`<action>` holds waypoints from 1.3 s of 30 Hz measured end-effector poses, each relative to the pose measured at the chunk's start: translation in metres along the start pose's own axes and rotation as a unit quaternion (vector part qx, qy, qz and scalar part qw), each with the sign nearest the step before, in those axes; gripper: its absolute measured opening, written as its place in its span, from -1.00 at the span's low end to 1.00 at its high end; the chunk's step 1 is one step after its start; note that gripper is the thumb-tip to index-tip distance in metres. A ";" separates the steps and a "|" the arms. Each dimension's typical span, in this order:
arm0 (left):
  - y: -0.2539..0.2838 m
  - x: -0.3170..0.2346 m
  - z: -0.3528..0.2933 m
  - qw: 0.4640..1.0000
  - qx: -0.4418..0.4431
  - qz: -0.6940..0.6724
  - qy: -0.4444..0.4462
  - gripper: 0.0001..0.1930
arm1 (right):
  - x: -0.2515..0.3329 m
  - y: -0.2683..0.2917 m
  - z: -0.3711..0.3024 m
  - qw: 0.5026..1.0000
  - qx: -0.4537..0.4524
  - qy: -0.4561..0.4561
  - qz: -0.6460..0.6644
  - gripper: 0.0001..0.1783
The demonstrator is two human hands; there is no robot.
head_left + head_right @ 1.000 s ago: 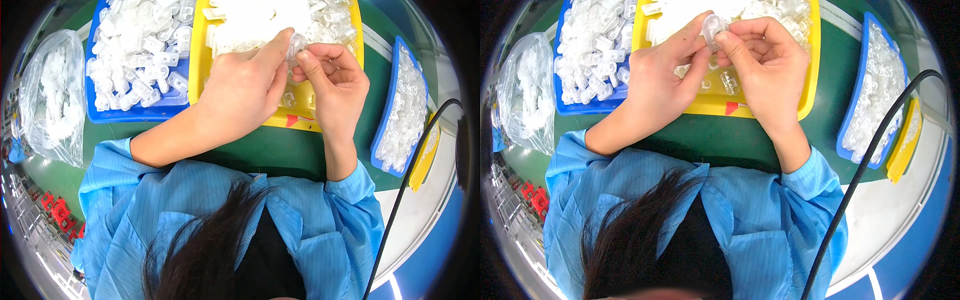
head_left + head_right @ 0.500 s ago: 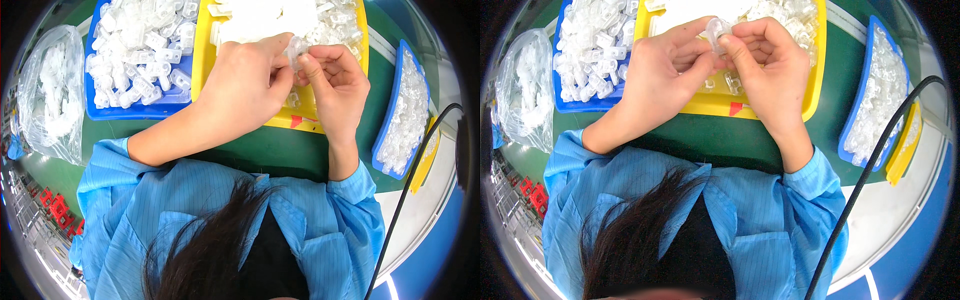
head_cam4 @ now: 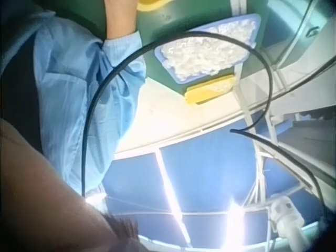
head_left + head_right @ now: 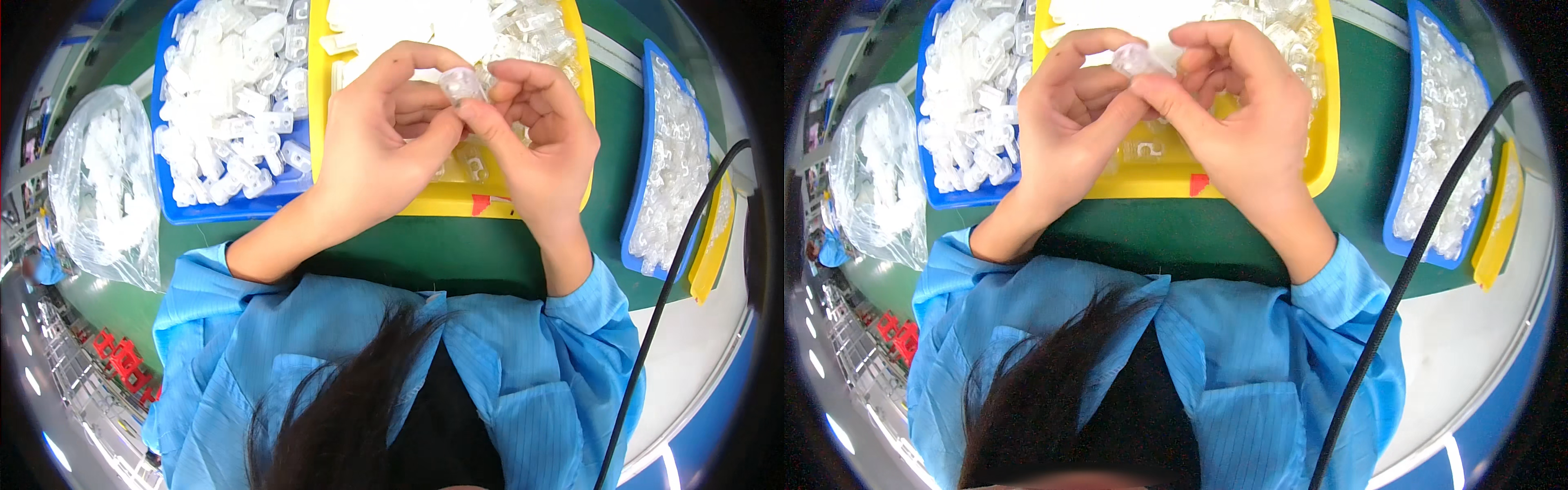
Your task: The person assembles small transparent plastic housing components by hand, snapping them together.
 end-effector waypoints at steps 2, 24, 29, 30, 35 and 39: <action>0.000 0.003 0.001 0.999 0.024 -0.029 0.004 -0.74 | 0.004 0.001 0.006 0.994 0.069 0.042 -0.074 -0.77; 0.000 -0.003 -0.017 0.987 0.067 -0.035 -0.139 -0.78 | 0.049 0.006 -0.001 0.918 0.023 0.284 -0.274 -0.72; -0.009 -0.010 -0.012 0.991 0.069 -0.063 -0.093 -0.74 | 0.051 0.010 0.000 0.906 0.026 0.295 -0.302 -0.71; -0.008 -0.009 -0.011 0.993 0.082 -0.060 -0.063 -0.73 | 0.052 0.010 -0.001 0.907 0.025 0.294 -0.302 -0.71; -0.008 -0.006 -0.011 0.988 0.086 -0.110 -0.063 -0.74 | 0.054 0.014 -0.003 0.921 -0.012 0.249 -0.300 -0.71; -0.008 -0.003 -0.010 0.982 0.103 -0.149 -0.048 -0.74 | 0.052 0.015 -0.002 0.911 -0.012 0.280 -0.302 -0.70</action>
Point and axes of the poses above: each hand's wrist, its own z-axis towards the middle knuckle, its own y-axis out of the back of the hand, x = y × z, the point moved 6 cm from there along z, towards the middle knuckle, and after that the axes turned 12 degrees about -z, right-handed, at the moved point
